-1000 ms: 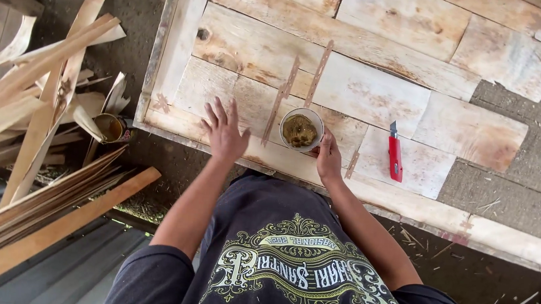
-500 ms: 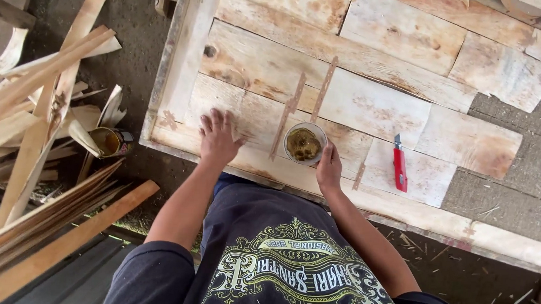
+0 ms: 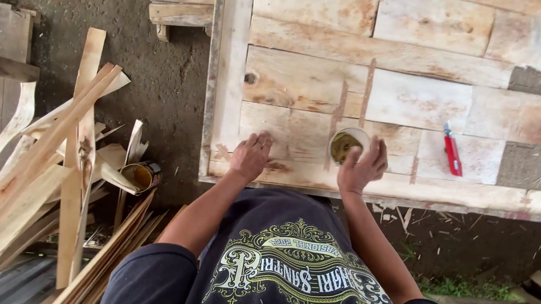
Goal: Applying glue to small wooden strips using a stick and assembling them onto a larger wooden board to create a surface.
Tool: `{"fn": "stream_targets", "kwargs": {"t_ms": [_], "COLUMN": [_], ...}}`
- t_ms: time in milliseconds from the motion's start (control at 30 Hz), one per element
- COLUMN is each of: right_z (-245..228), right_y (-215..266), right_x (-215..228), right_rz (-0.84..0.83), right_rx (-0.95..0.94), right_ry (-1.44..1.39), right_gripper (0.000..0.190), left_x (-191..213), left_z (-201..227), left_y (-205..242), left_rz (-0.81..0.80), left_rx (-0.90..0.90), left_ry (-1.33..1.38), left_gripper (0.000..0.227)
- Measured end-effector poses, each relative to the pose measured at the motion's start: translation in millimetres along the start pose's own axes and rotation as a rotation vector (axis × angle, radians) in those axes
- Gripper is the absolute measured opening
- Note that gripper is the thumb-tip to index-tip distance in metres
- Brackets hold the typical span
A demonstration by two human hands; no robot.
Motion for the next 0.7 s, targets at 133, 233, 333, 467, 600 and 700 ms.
{"fn": "stream_targets", "kwargs": {"t_ms": [133, 233, 333, 467, 600, 700], "right_z": [-108, -156, -157, -154, -150, -151], "right_y": [2, 19, 33, 37, 44, 41], "right_x": [3, -10, -31, -46, -50, -48], "right_rz": [0.015, -0.218, -0.997, -1.135, -1.106, -1.145], "right_rx": [0.557, 0.724, 0.469, 0.414, 0.424, 0.439], "right_ry": [-0.172, -0.283, -0.051, 0.034, 0.054, 0.053], "right_gripper": [0.063, 0.053, 0.056, 0.059, 0.060, 0.060], "left_x": [56, 80, 52, 53, 65, 49], "left_z": [-26, -42, -62, -86, -95, -105], "left_y": [3, -4, -6, -10, -18, -20], "left_rz": [-0.036, -0.407, -0.542, -0.352, -0.444, -0.438], "left_rx": [-0.095, -0.051, -0.088, -0.127, -0.124, -0.137], "left_ry": [0.098, 0.086, 0.126, 0.167, 0.165, 0.177], "left_gripper": [0.057, 0.046, 0.058, 0.074, 0.072, 0.074]}}
Point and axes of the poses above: each hand's wrist, its own y-axis away from the middle knuckle, its own x-axis out of the back of the hand, z = x × y, the point moved 1 cm from there along -y, towards the middle knuckle, and after that the axes turned 9 degrees about x, right-handed, at the moved point
